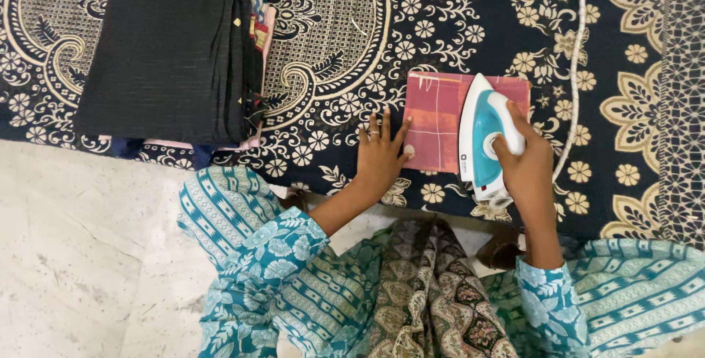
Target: The person irons a folded piece of patterned fabric on a bed using a handheld electric iron. They smooth the fabric with their hands, move the iron back and forth over the surface, and adjust the fabric's position to ensure even pressing.
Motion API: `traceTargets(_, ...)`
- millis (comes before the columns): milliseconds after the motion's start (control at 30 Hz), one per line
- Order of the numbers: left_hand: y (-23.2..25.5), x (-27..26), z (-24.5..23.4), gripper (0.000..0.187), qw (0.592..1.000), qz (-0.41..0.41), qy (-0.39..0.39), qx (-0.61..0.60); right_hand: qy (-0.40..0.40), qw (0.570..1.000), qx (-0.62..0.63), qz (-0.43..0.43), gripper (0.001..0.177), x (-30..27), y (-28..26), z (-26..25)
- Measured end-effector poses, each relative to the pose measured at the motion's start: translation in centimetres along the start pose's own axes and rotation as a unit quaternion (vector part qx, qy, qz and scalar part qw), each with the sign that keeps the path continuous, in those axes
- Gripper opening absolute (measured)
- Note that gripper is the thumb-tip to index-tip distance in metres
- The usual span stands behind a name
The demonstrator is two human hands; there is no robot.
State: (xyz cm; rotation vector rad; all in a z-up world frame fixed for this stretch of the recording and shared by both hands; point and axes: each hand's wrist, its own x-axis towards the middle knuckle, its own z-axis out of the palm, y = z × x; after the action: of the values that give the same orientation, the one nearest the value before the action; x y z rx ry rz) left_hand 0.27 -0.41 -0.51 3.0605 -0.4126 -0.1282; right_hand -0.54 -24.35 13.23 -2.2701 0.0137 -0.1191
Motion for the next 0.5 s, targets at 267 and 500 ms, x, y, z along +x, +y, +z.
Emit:
traceTargets(267, 0.0, -0.2, -0.3, 0.081, 1.000, 0.003, 0.000, 0.013, -0.021, 1.000, -0.018, 0.013, 0.055, 2.9, 2.0, -1.0)
traceTargets(500, -0.2, -0.5, -0.5, 0.079, 1.000, 0.003, 0.013, 0.002, -0.014, 0.998, -0.050, -0.018, 0.056, -0.2, 1.4, -2.4)
